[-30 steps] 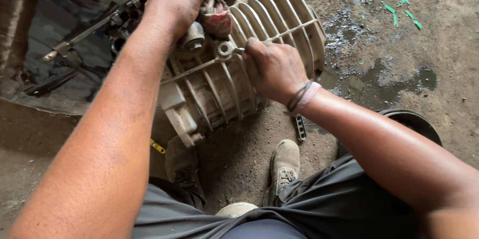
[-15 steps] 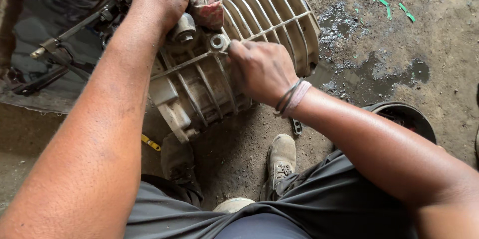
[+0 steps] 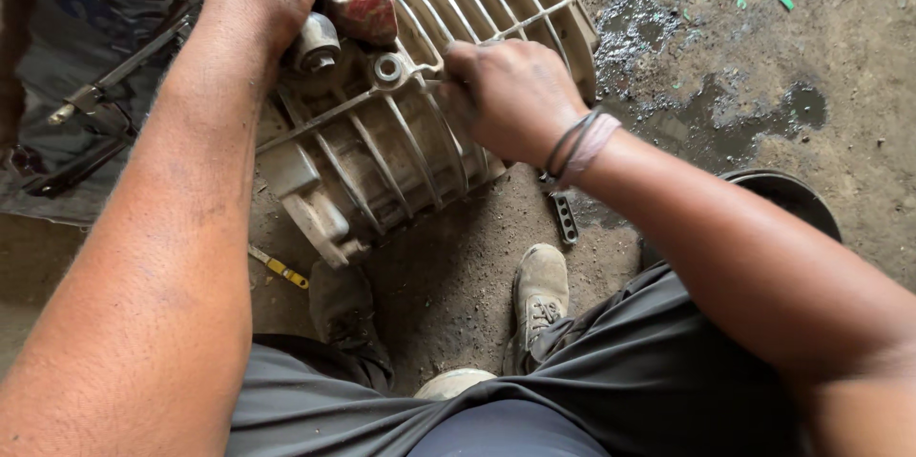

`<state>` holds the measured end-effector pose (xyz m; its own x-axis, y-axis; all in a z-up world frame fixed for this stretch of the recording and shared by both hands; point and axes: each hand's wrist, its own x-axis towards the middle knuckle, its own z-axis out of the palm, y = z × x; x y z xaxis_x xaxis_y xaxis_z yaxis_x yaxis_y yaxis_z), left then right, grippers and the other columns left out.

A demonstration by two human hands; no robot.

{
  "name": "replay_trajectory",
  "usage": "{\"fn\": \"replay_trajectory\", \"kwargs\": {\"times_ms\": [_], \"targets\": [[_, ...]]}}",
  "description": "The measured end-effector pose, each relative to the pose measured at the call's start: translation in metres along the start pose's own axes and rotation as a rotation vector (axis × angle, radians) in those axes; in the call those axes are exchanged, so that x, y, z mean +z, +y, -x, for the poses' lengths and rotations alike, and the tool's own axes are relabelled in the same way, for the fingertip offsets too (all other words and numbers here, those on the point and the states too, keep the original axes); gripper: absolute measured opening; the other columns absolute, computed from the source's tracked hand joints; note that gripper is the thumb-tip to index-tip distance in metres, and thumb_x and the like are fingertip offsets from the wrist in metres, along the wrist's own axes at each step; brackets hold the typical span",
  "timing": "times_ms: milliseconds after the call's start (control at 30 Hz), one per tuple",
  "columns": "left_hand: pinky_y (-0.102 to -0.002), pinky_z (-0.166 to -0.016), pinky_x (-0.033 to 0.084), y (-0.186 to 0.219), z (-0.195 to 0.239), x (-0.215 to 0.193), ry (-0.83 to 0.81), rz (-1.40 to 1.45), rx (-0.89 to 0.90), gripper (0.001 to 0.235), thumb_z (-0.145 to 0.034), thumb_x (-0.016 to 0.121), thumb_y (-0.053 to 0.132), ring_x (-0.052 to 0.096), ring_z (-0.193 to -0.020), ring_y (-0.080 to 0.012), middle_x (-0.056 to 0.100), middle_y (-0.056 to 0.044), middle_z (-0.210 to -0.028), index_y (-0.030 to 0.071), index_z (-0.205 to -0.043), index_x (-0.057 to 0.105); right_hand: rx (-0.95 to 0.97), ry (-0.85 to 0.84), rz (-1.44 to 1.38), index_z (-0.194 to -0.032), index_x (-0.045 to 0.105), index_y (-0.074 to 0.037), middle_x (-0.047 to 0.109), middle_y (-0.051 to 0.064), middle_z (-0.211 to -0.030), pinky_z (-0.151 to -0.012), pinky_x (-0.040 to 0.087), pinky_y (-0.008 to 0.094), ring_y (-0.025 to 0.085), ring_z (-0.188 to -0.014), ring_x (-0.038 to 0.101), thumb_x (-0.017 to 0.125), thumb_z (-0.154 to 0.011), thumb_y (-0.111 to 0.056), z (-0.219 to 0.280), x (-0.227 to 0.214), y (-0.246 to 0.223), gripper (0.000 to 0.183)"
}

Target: The person scrubs a large metal engine casing with a wire brush and a rag, focusing on the cooling fins and crevices. Another person is visible in the background working on separate parts.

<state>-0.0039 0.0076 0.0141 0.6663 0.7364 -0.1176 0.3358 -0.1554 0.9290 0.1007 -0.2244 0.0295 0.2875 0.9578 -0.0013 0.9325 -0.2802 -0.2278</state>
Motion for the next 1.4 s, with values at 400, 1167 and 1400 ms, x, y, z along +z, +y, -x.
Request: {"fn": "replay_trajectory", "kwargs": {"times_ms": [400,1167,1400], "targets": [[-0.034,-0.060,0.053,-0.005,0.010,-0.011,-0.050,0.097,0.009,0.015,-0.084,0.070,0.023,0.063,-0.066,-0.0112,0.068,0.001,-0.078,0.009,-0.086,0.070,-0.005,-0.069,-0.151,-0.105,0.065,-0.004,0.070,0.012,-0.085,-0.063,0.053,0.041,0.026,-0.071,0.067,0.057,-0.093,-0.001,0.030,-0.011,-0.016,0.015],[-0.033,-0.066,0.053,0.017,0.015,-0.016,-0.088,0.099,-0.023,0.011,-0.091,0.070,0.018,0.063,-0.072,-0.0140,0.067,-0.001,-0.086,0.007,-0.089,0.070,0.006,0.033,-0.396,-0.111,0.073,-0.013,0.074,0.014,-0.087,-0.073,0.056,0.048,0.034,-0.082,0.072,0.065,-0.086,-0.014,0.071,0.008,-0.018,0.026],[-0.032,-0.064,0.058,0.016,0.015,-0.016,-0.047,0.091,-0.074,0.009,-0.087,0.069,0.018,0.068,-0.069,-0.0141,0.068,-0.002,-0.082,0.010,-0.088,0.072,0.021,-0.076,-0.504,-0.126,0.070,-0.021,0.073,0.014,-0.086,-0.072,0.053,0.050,0.036,-0.081,0.070,0.062,-0.091,-0.016,0.082,0.018,-0.008,0.036]]}}
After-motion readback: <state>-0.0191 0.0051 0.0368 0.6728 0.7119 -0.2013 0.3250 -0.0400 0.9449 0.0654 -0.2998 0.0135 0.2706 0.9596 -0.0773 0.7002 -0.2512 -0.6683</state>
